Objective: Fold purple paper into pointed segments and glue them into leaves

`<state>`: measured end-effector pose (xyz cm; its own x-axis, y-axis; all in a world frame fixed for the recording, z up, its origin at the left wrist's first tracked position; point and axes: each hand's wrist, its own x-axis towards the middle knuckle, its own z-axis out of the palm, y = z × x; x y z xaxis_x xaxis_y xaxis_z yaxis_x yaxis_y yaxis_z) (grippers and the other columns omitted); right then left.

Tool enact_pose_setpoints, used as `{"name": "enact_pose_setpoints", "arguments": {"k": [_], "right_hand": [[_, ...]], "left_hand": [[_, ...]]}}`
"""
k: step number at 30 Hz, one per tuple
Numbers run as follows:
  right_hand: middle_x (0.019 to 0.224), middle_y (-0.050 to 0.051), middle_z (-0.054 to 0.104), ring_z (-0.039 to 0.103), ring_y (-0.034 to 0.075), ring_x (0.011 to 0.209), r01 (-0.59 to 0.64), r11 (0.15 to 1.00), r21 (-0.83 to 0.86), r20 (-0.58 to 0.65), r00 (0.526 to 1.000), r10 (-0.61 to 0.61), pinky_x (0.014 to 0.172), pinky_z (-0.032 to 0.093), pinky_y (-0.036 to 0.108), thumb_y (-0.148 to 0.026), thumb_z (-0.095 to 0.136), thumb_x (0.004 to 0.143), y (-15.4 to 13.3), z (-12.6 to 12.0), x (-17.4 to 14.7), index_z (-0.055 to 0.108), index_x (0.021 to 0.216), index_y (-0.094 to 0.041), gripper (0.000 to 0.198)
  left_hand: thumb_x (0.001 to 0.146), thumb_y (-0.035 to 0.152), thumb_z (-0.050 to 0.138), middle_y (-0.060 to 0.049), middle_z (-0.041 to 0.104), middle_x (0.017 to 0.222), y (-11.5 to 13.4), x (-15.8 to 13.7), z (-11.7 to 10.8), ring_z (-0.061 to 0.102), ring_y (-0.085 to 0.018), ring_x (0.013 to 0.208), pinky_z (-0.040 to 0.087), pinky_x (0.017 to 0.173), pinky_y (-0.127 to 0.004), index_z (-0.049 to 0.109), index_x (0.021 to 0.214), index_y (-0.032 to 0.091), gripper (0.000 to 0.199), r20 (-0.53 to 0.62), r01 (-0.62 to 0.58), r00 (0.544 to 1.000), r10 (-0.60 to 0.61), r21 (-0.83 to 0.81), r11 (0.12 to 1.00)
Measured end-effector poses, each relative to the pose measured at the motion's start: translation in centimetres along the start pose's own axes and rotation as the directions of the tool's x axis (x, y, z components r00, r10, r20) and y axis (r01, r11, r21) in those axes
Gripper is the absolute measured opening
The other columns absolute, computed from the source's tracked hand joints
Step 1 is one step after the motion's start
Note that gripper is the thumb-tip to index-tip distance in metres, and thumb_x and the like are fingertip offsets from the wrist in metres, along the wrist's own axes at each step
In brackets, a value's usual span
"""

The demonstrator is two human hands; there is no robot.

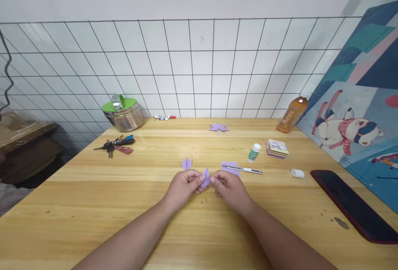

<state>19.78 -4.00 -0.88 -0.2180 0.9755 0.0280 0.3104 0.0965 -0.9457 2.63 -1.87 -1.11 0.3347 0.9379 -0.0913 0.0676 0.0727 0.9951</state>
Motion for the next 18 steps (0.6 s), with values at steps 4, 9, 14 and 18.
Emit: {"name": "enact_pose_setpoints", "arguments": {"k": [4, 9, 14, 18], "right_hand": [[0.058, -0.004, 0.049, 0.046, 0.009, 0.050, -0.035, 0.999, 0.006, -0.011, 0.999, 0.035, 0.048, 0.036, 0.020, -0.043, 0.054, 0.077, 0.11, 0.43, -0.04, 0.054, 0.070, -0.018, 0.026], [0.062, -0.002, 0.055, 0.049, 0.010, 0.056, -0.004, 0.999, -0.053, -0.020, 1.000, 0.003, 0.055, 0.040, 0.020, -0.031, 0.056, 0.075, 0.17, 0.56, 0.06, 0.058, 0.072, -0.018, 0.013], [0.074, 0.001, 0.062, 0.055, 0.012, 0.064, -0.007, 0.999, 0.033, -0.013, 1.000, 0.008, 0.058, 0.043, 0.022, -0.024, 0.051, 0.076, -0.03, 0.22, 0.18, 0.060, 0.085, -0.017, 0.014], [0.075, 0.000, 0.058, 0.052, 0.010, 0.057, 0.019, 0.999, 0.050, -0.142, 0.990, -0.011, 0.051, 0.042, 0.021, -0.023, 0.050, 0.077, 0.28, 0.00, 0.29, 0.053, 0.099, -0.020, 0.022]], "left_hand": [[0.070, 0.037, 0.066, -0.001, 0.062, 0.059, 0.07, -0.20, 0.25, 0.052, -0.011, 0.053, 0.041, 0.052, -0.021, 0.067, 0.070, 0.014, 0.023, -0.024, -0.061, 0.998, 0.063, 0.098, 0.993], [0.069, 0.034, 0.067, 0.001, 0.058, 0.054, 0.23, -0.29, 0.46, 0.048, -0.008, 0.049, 0.039, 0.050, -0.020, 0.067, 0.070, 0.013, 0.021, -0.023, -0.050, 0.998, 0.050, 0.012, 0.999], [0.061, 0.034, 0.074, 0.000, 0.062, 0.059, 0.08, 0.05, 0.42, 0.054, -0.009, 0.052, 0.044, 0.055, -0.022, 0.065, 0.072, 0.012, 0.027, -0.049, 0.015, 0.999, -0.021, -0.125, 0.992], [0.060, 0.034, 0.075, -0.002, 0.065, 0.064, 0.17, 0.03, 0.28, 0.058, -0.011, 0.058, 0.046, 0.058, -0.022, 0.064, 0.073, 0.012, 0.028, 0.014, 0.075, 0.997, -0.074, -0.159, 0.984]]}}
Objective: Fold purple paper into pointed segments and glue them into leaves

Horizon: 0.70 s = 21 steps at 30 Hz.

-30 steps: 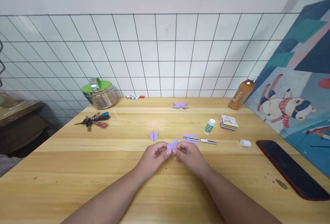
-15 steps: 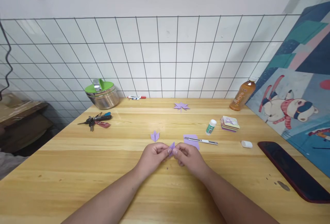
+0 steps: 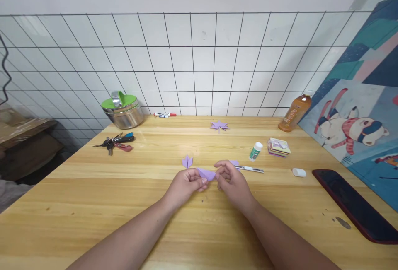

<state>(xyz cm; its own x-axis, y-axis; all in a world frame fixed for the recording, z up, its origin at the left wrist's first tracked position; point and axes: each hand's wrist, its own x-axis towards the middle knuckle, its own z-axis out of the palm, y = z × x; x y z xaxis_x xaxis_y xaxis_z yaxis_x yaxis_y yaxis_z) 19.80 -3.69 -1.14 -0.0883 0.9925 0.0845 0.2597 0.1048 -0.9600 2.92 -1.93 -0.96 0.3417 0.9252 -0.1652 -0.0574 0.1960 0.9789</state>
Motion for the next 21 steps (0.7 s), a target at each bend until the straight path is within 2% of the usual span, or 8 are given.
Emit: {"name": "enact_pose_setpoints", "arguments": {"k": [4, 7, 11, 16, 21], "right_hand": [[0.078, 0.001, 0.058, 0.053, 0.012, 0.062, 0.166, 0.972, -0.167, -0.042, 0.984, -0.175, 0.054, 0.042, 0.022, -0.020, 0.047, 0.080, -0.06, -0.41, -0.20, 0.056, 0.089, -0.020, 0.013], [0.085, 0.003, 0.060, 0.055, 0.012, 0.068, 0.271, 0.917, -0.293, 0.008, 0.960, -0.281, 0.061, 0.045, 0.024, -0.015, 0.047, 0.079, -0.37, -0.66, -0.49, 0.059, 0.095, -0.022, 0.021], [0.090, 0.003, 0.060, 0.057, 0.012, 0.070, 0.313, 0.891, -0.329, 0.062, 0.949, -0.310, 0.064, 0.048, 0.024, -0.014, 0.051, 0.077, -0.55, -0.81, -0.60, 0.058, 0.103, -0.023, 0.028], [0.094, 0.004, 0.061, 0.058, 0.013, 0.075, 0.362, 0.862, -0.354, 0.071, 0.930, -0.361, 0.066, 0.049, 0.025, -0.013, 0.051, 0.078, -0.48, -0.93, -0.36, 0.062, 0.100, -0.024, 0.027], [0.098, 0.005, 0.059, 0.058, 0.012, 0.074, 0.357, 0.879, -0.317, 0.095, 0.934, -0.345, 0.065, 0.049, 0.024, -0.013, 0.050, 0.077, -0.68, -0.97, -0.55, 0.060, 0.098, -0.023, 0.025]], "left_hand": [[0.063, 0.032, 0.074, -0.005, 0.067, 0.075, 0.04, -0.22, -0.16, 0.062, -0.012, 0.067, 0.047, 0.063, -0.022, 0.063, 0.079, 0.012, 0.028, 0.042, 0.066, 0.997, -0.064, -0.040, 0.997], [0.064, 0.031, 0.074, -0.005, 0.067, 0.077, -0.05, -0.31, -0.19, 0.062, -0.012, 0.070, 0.047, 0.065, -0.022, 0.063, 0.081, 0.012, 0.028, 0.046, 0.066, 0.997, -0.063, -0.052, 0.996], [0.062, 0.032, 0.075, -0.005, 0.068, 0.075, 0.02, -0.38, -0.10, 0.063, -0.013, 0.070, 0.048, 0.067, -0.024, 0.063, 0.081, 0.012, 0.031, 0.023, 0.063, 0.998, -0.062, -0.066, 0.996], [0.065, 0.038, 0.072, -0.009, 0.070, 0.080, 0.46, -0.46, -0.13, 0.065, -0.015, 0.070, 0.049, 0.066, -0.024, 0.066, 0.079, 0.011, 0.031, 0.008, 0.091, 0.996, -0.090, -0.101, 0.991], [0.067, 0.037, 0.071, -0.010, 0.071, 0.078, 0.41, -0.45, -0.42, 0.065, -0.016, 0.071, 0.050, 0.066, -0.024, 0.069, 0.082, 0.012, 0.029, 0.013, 0.088, 0.996, -0.087, -0.152, 0.984]]}}
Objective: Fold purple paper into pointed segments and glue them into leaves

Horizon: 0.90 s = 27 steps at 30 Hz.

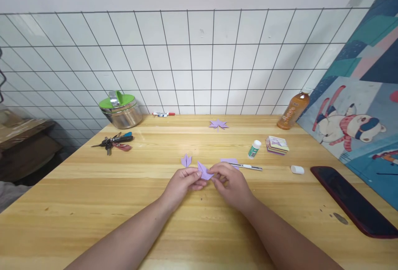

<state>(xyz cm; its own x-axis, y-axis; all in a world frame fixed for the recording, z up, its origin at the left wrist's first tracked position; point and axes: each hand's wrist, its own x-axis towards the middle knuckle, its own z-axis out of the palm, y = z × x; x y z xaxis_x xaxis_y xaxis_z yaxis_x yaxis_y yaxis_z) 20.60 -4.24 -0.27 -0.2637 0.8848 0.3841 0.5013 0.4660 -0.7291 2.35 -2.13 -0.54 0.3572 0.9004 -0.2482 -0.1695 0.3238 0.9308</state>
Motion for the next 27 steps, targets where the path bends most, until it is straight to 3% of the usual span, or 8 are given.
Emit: {"name": "enact_pose_setpoints", "arguments": {"k": [4, 9, 12, 18, 24, 27], "right_hand": [[0.099, 0.004, 0.058, 0.056, 0.014, 0.080, -0.016, 1.000, -0.020, 0.024, 1.000, 0.017, 0.067, 0.047, 0.026, -0.014, 0.053, 0.074, -0.30, -0.03, -0.12, 0.055, 0.098, -0.023, 0.025], [0.100, 0.003, 0.058, 0.054, 0.015, 0.090, 0.024, 0.999, -0.027, 0.067, 0.997, -0.022, 0.074, 0.045, 0.026, -0.008, 0.055, 0.071, -0.25, 0.15, 0.05, 0.053, 0.080, -0.021, 0.016], [0.099, 0.002, 0.059, 0.055, 0.014, 0.090, 0.066, 0.996, -0.060, 0.100, 0.993, -0.060, 0.076, 0.043, 0.026, -0.005, 0.053, 0.072, -0.21, 0.20, 0.19, 0.055, 0.075, -0.021, 0.017], [0.097, 0.001, 0.062, 0.056, 0.015, 0.091, 0.084, 0.989, -0.125, 0.083, 0.994, -0.074, 0.077, 0.042, 0.027, -0.006, 0.050, 0.077, -0.11, 0.01, 0.35, 0.060, 0.078, -0.023, 0.020], [0.096, 0.002, 0.064, 0.056, 0.015, 0.090, 0.139, 0.981, -0.138, 0.086, 0.988, -0.128, 0.079, 0.042, 0.027, -0.001, 0.045, 0.073, -0.33, -0.34, 0.11, 0.061, 0.087, -0.023, 0.031], [0.090, 0.002, 0.064, 0.057, 0.016, 0.083, 0.075, 0.985, -0.158, 0.064, 0.996, -0.066, 0.073, 0.042, 0.027, -0.007, 0.050, 0.072, -0.45, -0.34, -0.02, 0.060, 0.090, -0.022, 0.025]], "left_hand": [[0.071, 0.038, 0.067, -0.011, 0.071, 0.082, -0.22, 0.00, -0.18, 0.065, -0.019, 0.079, 0.050, 0.069, -0.025, 0.070, 0.086, 0.012, 0.031, 0.026, -0.035, 0.999, 0.033, 0.084, 0.996], [0.071, 0.040, 0.066, -0.008, 0.070, 0.076, -0.31, 0.01, -0.04, 0.064, -0.019, 0.076, 0.050, 0.071, -0.028, 0.072, 0.082, 0.013, 0.030, 0.045, -0.077, 0.997, 0.069, 0.213, 0.974], [0.068, 0.039, 0.068, -0.007, 0.069, 0.071, -0.06, 0.04, 0.02, 0.063, -0.017, 0.071, 0.050, 0.069, -0.027, 0.071, 0.076, 0.012, 0.028, 0.010, -0.043, 0.999, 0.041, 0.186, 0.982], [0.067, 0.037, 0.070, -0.009, 0.070, 0.079, 0.26, 0.14, -0.14, 0.065, -0.018, 0.074, 0.051, 0.066, -0.025, 0.069, 0.084, 0.011, 0.031, -0.033, 0.010, 0.999, -0.008, 0.052, 0.999], [0.068, 0.039, 0.069, -0.008, 0.070, 0.081, -0.01, 0.23, 0.00, 0.064, -0.015, 0.071, 0.049, 0.064, -0.022, 0.067, 0.087, 0.013, 0.033, -0.019, -0.021, 1.000, 0.022, 0.067, 0.998], [0.067, 0.037, 0.070, -0.005, 0.069, 0.076, -0.22, 0.43, 0.03, 0.062, -0.013, 0.068, 0.048, 0.064, -0.022, 0.067, 0.083, 0.013, 0.029, 0.003, -0.058, 0.998, 0.058, 0.119, 0.991]]}}
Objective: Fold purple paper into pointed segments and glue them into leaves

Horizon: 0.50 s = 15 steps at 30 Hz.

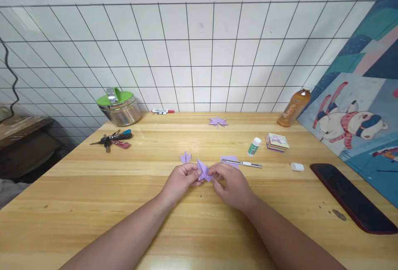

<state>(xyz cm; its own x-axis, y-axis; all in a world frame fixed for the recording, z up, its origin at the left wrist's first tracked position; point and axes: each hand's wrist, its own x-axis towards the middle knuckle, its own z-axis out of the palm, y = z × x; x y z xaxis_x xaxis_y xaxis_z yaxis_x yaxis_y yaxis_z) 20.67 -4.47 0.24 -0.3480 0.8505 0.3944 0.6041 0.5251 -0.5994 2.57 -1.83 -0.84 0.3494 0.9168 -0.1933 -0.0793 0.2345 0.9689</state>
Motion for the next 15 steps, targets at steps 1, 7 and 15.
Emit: {"name": "enact_pose_setpoints", "arguments": {"k": [1, 7, 15], "right_hand": [[0.086, 0.002, 0.064, 0.056, 0.016, 0.080, -0.031, 0.999, -0.015, 0.002, 1.000, 0.031, 0.070, 0.042, 0.027, -0.011, 0.052, 0.074, -0.01, 0.03, 0.00, 0.060, 0.088, -0.022, 0.019], [0.076, 0.000, 0.063, 0.054, 0.014, 0.072, -0.114, 0.991, -0.066, 0.041, 0.992, 0.117, 0.064, 0.037, 0.025, -0.020, 0.056, 0.077, 0.21, 0.31, 0.18, 0.059, 0.075, -0.022, 0.004], [0.085, 0.001, 0.061, 0.055, 0.015, 0.079, -0.111, 0.989, -0.102, 0.012, 0.994, 0.113, 0.065, 0.038, 0.025, -0.016, 0.059, 0.074, -0.13, 0.56, 0.08, 0.054, 0.085, -0.021, 0.014]], "left_hand": [[0.067, 0.036, 0.070, -0.003, 0.068, 0.071, -0.09, 0.07, 0.02, 0.060, -0.012, 0.064, 0.047, 0.062, -0.021, 0.067, 0.081, 0.013, 0.027, 0.006, -0.030, 1.000, 0.029, 0.021, 0.999], [0.070, 0.030, 0.066, -0.002, 0.067, 0.071, -0.45, 0.30, 0.26, 0.059, -0.013, 0.064, 0.045, 0.063, -0.022, 0.066, 0.086, 0.015, 0.022, 0.005, -0.164, 0.986, 0.165, 0.096, 0.982], [0.070, 0.030, 0.065, 0.000, 0.067, 0.070, -0.81, 0.30, 0.30, 0.059, -0.013, 0.062, 0.045, 0.062, -0.022, 0.065, 0.090, 0.016, 0.024, -0.003, -0.181, 0.983, 0.183, 0.122, 0.976]]}}
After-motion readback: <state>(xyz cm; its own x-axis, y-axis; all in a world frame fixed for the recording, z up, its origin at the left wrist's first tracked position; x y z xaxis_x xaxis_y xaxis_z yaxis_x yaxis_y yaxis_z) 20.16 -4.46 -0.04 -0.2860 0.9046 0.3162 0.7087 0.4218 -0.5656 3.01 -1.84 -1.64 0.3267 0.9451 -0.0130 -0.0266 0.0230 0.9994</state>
